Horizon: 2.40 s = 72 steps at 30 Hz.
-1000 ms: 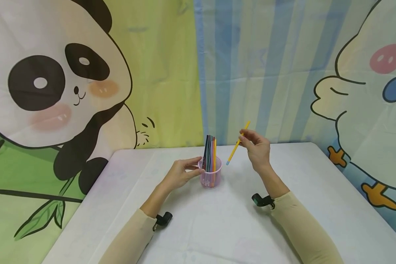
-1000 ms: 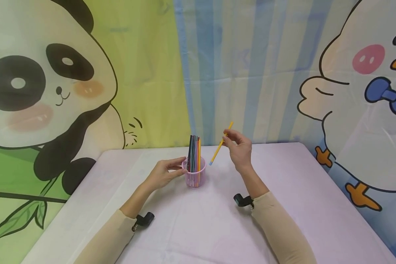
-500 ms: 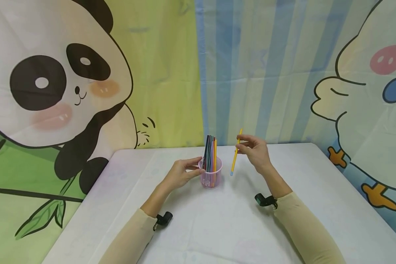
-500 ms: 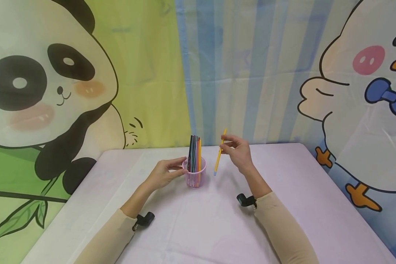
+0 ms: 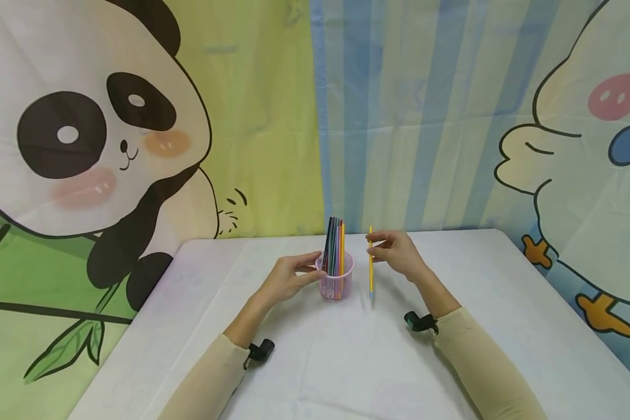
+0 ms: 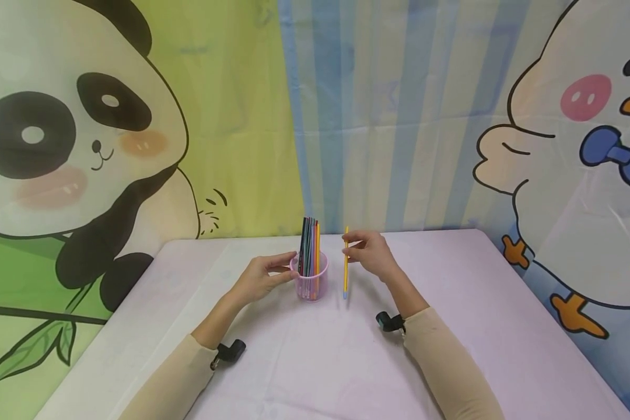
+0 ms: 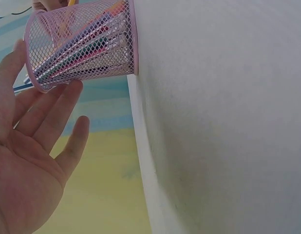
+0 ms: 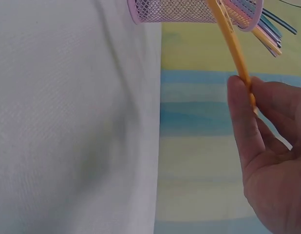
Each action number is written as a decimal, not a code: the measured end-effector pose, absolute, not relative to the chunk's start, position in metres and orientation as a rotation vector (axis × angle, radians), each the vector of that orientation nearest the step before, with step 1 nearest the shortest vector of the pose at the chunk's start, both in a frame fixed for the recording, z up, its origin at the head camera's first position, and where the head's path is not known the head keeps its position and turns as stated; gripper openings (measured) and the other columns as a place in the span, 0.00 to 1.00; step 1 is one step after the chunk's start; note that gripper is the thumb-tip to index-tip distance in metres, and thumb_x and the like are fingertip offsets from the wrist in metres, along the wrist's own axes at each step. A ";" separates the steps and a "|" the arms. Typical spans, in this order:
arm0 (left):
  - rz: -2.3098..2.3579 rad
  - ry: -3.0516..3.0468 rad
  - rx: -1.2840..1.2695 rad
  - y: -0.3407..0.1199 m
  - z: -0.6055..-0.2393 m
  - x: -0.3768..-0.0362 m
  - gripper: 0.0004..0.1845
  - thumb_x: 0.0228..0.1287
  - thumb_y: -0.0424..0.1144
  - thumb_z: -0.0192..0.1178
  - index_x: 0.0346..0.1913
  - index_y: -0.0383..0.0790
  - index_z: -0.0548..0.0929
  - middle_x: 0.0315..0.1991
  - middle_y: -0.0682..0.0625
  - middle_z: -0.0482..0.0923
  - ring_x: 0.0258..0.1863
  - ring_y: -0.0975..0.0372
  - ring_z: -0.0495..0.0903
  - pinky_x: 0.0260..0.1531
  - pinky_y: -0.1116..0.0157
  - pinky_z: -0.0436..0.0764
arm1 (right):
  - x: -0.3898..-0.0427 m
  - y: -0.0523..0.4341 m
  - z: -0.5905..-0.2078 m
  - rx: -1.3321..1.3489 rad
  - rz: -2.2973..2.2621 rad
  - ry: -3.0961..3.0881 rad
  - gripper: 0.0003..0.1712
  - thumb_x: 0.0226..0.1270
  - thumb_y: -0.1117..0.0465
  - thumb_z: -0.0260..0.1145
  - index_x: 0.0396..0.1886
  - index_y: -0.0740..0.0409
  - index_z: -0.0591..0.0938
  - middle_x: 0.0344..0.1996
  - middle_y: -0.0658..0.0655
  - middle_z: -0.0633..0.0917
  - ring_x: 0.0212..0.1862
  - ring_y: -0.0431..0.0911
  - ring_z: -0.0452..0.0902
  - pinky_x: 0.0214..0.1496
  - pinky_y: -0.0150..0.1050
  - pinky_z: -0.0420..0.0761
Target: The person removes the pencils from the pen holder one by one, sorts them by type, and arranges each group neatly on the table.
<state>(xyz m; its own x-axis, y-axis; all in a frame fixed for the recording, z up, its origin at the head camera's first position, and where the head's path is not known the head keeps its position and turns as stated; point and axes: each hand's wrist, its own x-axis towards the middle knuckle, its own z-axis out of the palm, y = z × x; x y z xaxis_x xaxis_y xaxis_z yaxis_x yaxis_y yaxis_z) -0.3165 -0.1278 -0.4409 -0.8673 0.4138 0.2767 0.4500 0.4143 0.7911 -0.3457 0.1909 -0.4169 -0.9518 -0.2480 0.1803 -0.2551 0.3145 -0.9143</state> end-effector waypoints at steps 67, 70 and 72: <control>-1.489 -2.608 -0.796 -0.127 -0.440 -0.318 0.34 0.63 0.55 0.72 0.71 0.51 0.79 0.65 0.50 0.82 0.54 0.59 0.88 0.57 0.52 0.85 | -0.350 0.175 -0.439 0.425 1.416 -3.131 0.13 0.64 0.68 0.76 0.48 0.65 0.88 0.35 0.58 0.87 0.31 0.45 0.85 0.36 0.36 0.89; -1.496 -2.604 -0.802 -0.127 -0.440 -0.318 0.34 0.63 0.55 0.72 0.71 0.50 0.79 0.66 0.49 0.82 0.53 0.58 0.89 0.57 0.50 0.85 | -0.349 0.176 -0.439 0.431 1.424 -3.110 0.14 0.64 0.69 0.76 0.49 0.66 0.87 0.35 0.58 0.88 0.30 0.45 0.87 0.35 0.38 0.89; -1.499 -2.603 -0.802 -0.127 -0.440 -0.318 0.34 0.63 0.55 0.72 0.71 0.50 0.79 0.66 0.48 0.82 0.53 0.58 0.89 0.57 0.48 0.84 | -0.349 0.176 -0.438 0.433 1.438 -3.087 0.15 0.64 0.69 0.75 0.50 0.68 0.87 0.34 0.59 0.89 0.30 0.47 0.88 0.35 0.39 0.89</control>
<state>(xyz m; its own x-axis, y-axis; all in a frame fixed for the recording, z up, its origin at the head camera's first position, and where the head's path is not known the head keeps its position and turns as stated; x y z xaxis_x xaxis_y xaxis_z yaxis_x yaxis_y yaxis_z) -0.3178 -0.1266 -0.4404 -0.8665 0.4159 0.2761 0.4475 0.4022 0.7987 -0.3494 0.1764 -0.4380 -0.9268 -0.3423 -0.1546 -0.1019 0.6253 -0.7737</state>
